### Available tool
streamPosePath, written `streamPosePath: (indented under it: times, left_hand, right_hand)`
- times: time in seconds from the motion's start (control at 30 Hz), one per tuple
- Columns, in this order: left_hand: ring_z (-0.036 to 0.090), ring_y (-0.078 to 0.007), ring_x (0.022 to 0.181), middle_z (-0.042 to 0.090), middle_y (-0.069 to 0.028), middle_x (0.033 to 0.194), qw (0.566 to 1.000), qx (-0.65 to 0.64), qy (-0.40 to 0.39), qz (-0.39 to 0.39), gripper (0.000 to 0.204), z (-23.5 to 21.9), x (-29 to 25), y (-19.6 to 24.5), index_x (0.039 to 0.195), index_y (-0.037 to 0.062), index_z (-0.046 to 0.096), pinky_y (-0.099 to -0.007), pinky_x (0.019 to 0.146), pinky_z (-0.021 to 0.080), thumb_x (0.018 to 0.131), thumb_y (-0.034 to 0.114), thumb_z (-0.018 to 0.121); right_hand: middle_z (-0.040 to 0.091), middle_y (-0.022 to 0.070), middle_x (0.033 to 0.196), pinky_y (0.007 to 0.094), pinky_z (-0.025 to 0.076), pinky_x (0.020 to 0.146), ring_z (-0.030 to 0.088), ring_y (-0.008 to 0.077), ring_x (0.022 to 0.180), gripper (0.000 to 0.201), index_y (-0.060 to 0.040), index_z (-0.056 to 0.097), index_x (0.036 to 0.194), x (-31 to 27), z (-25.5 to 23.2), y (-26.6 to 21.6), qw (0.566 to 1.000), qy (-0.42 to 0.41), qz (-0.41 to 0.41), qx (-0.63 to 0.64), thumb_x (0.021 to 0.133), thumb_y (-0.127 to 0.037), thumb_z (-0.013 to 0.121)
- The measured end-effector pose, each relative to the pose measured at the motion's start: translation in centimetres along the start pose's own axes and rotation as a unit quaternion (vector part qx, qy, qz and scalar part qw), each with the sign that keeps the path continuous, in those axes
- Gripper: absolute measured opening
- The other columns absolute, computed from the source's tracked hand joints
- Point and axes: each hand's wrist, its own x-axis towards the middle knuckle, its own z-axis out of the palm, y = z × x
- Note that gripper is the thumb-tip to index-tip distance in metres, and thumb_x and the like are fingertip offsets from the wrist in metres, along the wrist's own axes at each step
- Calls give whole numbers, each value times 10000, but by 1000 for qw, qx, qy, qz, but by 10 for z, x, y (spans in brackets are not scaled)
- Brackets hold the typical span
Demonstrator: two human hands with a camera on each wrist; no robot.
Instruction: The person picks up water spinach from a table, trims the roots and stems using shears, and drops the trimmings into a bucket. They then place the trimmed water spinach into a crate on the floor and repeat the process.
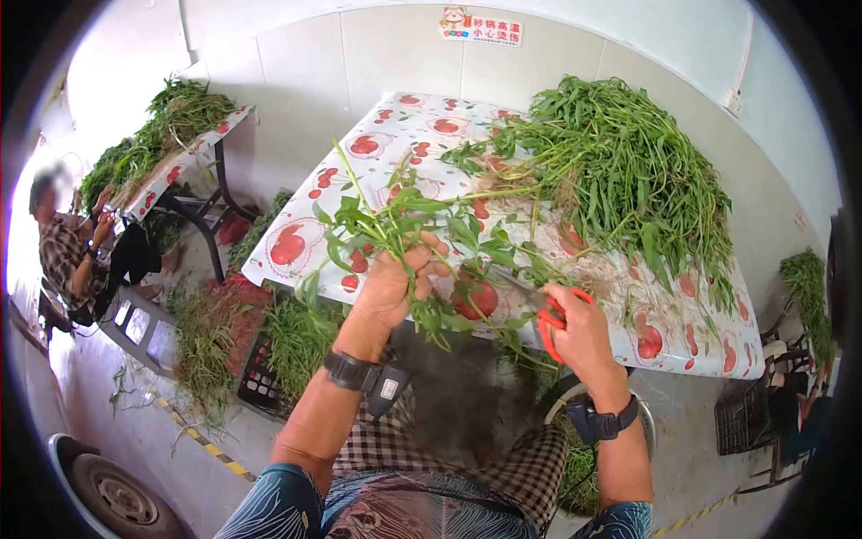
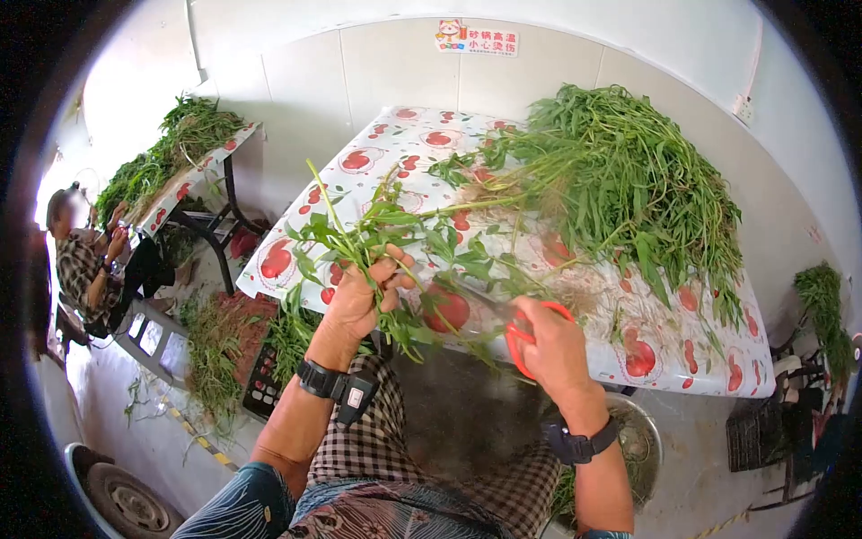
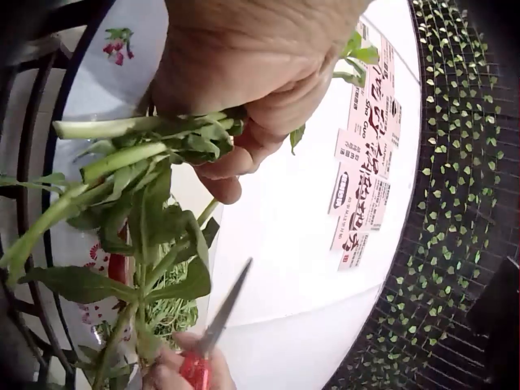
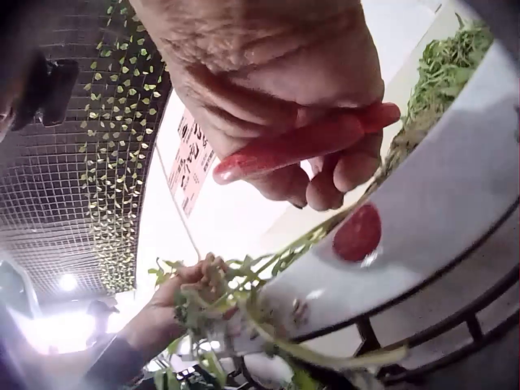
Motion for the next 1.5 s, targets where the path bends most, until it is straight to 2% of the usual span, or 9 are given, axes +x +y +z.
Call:
streamPosePath:
  times: [0.27, 0.37, 0.47, 0.63, 0.7, 0.8, 0.93, 1.27, 1.5]
  left_hand:
    - [553, -124, 541, 571, -64, 787, 992, 125, 26, 0, 89, 0, -4, 2, 854, 14, 533, -172, 333, 336, 773, 47, 547]
    - [462, -80, 464, 533, -38, 631, 996, 92, -1, -10, 93, 16, -8, -4, 831, 9, 549, -182, 349, 279, 739, 15, 542]
    - [419, -51, 447, 546, -23, 618, 997, 76, -22, -25, 98, 39, -15, -17, 861, 14, 563, -180, 364, 256, 769, 48, 570]
    - [471, -59, 492, 622, -62, 751, 995, 72, -73, -6, 132, 48, -23, -28, 876, 39, 600, -171, 381, 283, 749, 67, 621]
    - [442, -62, 465, 615, -71, 794, 985, 151, -76, -32, 198, 43, -24, -22, 969, 36, 585, -175, 379, 280, 774, 70, 587]
    - [404, -48, 480, 588, -33, 734, 997, -28, -60, -26, 342, 33, -30, -10, 1100, 14, 506, -181, 380, 255, 811, 175, 596]
    - [378, -70, 441, 460, 13, 603, 996, -26, 76, -25, 224, 27, -30, 1, 1001, 29, 551, -202, 368, 252, 846, 191, 551]
    - [398, -85, 501, 518, -42, 720, 992, -29, 126, 14, 162, 25, -23, 3, 920, 8, 538, -223, 399, 298, 852, 154, 547]
    - [396, -78, 524, 523, -20, 760, 987, -147, 57, -2, 137, 27, -21, 14, 932, 52, 523, -212, 412, 298, 865, 172, 534]
  right_hand:
    - [622, 117, 831, 328, 470, 611, 607, 250, 700, 292, -69, 496, 1081, -1, -54, 44, 966, 159, 113, -170, 793, -35, 530]
    - [610, 80, 871, 269, 467, 623, 589, 166, 743, 321, -50, 464, 1124, 3, -52, -2, 949, 136, 213, 189, 808, -6, 499]
    - [577, 63, 942, 233, 458, 630, 548, 100, 765, 387, -43, 415, 1172, 0, -15, -40, 929, 39, 161, 331, 802, 11, 515]
    - [571, 69, 910, 222, 458, 673, 566, 117, 804, 372, 20, 407, 1135, -2, 40, -59, 798, 13, 160, 581, 790, 40, 546]
    - [580, 80, 874, 232, 460, 679, 574, 121, 767, 368, 20, 412, 1125, -1, 39, -60, 787, 21, 175, 591, 787, 36, 554]
    - [593, 88, 788, 245, 471, 661, 586, 127, 701, 366, 20, 419, 1101, -2, 30, -53, 803, 2, 197, 562, 775, 7, 586]
    - [593, 79, 776, 260, 474, 662, 589, 135, 695, 368, 20, 423, 1095, -7, 24, -41, 814, -28, 190, 547, 777, -27, 602]
    - [606, 87, 862, 293, 458, 770, 600, 171, 762, 348, -13, 423, 1122, -12, 24, -31, 791, 68, 243, 557, 826, -104, 583]
    - [607, 108, 770, 251, 431, 467, 550, 156, 530, 591, -39, 405, 1177, -47, -27, -22, 762, -113, 268, 579, 862, -539, 397]
